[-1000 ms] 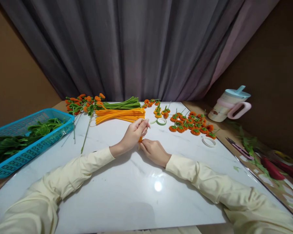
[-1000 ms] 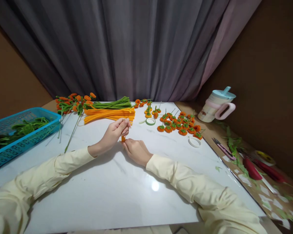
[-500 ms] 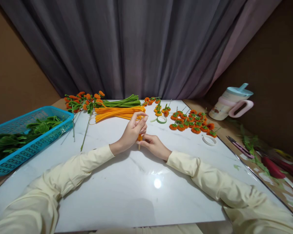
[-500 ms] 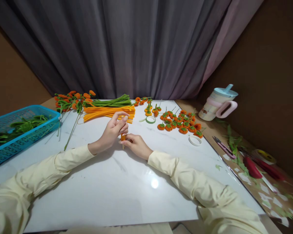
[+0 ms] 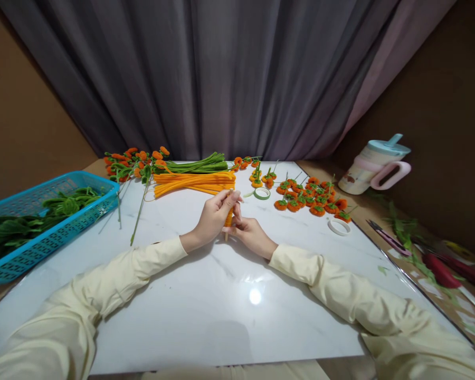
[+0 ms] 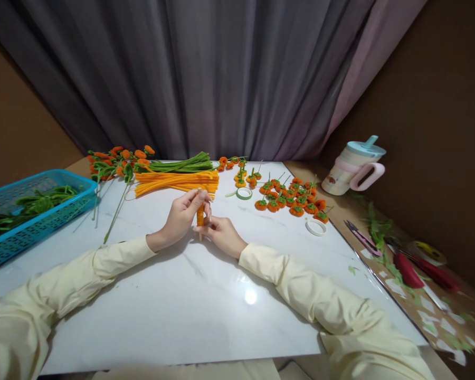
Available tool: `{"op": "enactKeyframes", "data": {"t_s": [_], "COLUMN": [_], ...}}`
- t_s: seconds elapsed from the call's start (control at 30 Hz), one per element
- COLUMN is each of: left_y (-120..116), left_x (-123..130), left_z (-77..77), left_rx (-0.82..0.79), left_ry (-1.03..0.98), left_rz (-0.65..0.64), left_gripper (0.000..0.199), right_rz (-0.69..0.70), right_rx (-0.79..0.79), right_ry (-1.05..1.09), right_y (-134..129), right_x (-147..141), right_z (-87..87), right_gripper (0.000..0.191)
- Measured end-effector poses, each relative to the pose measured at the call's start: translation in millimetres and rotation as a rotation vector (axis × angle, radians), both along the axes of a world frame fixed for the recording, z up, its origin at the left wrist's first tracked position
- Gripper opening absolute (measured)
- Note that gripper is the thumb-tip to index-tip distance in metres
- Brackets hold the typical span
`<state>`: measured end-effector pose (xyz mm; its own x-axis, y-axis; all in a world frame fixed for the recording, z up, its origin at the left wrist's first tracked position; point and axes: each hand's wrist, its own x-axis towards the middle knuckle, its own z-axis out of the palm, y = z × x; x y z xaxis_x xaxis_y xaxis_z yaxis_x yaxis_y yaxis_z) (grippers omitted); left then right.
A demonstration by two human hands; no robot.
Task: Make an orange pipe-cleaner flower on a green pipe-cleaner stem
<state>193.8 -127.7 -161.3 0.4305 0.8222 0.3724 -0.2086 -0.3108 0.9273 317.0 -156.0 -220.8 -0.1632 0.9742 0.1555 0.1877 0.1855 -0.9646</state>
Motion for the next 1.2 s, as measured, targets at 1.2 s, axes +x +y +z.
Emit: {"op": "enactKeyframes", "data": {"t_s": [1.2], "left_y": [-2], "left_x": [-3], "left_z": [-19.0], "left_rx": [0.227], "left_ry": [0.146], "left_rz": [0.123], "left_gripper": [0.033], "right_rz": [-0.026], "right_rx": [0.227], "right_ry": [-0.049], "right_y": [-2], "right_x": [4], "right_z": [2.0], "right_gripper": [0.029]}}
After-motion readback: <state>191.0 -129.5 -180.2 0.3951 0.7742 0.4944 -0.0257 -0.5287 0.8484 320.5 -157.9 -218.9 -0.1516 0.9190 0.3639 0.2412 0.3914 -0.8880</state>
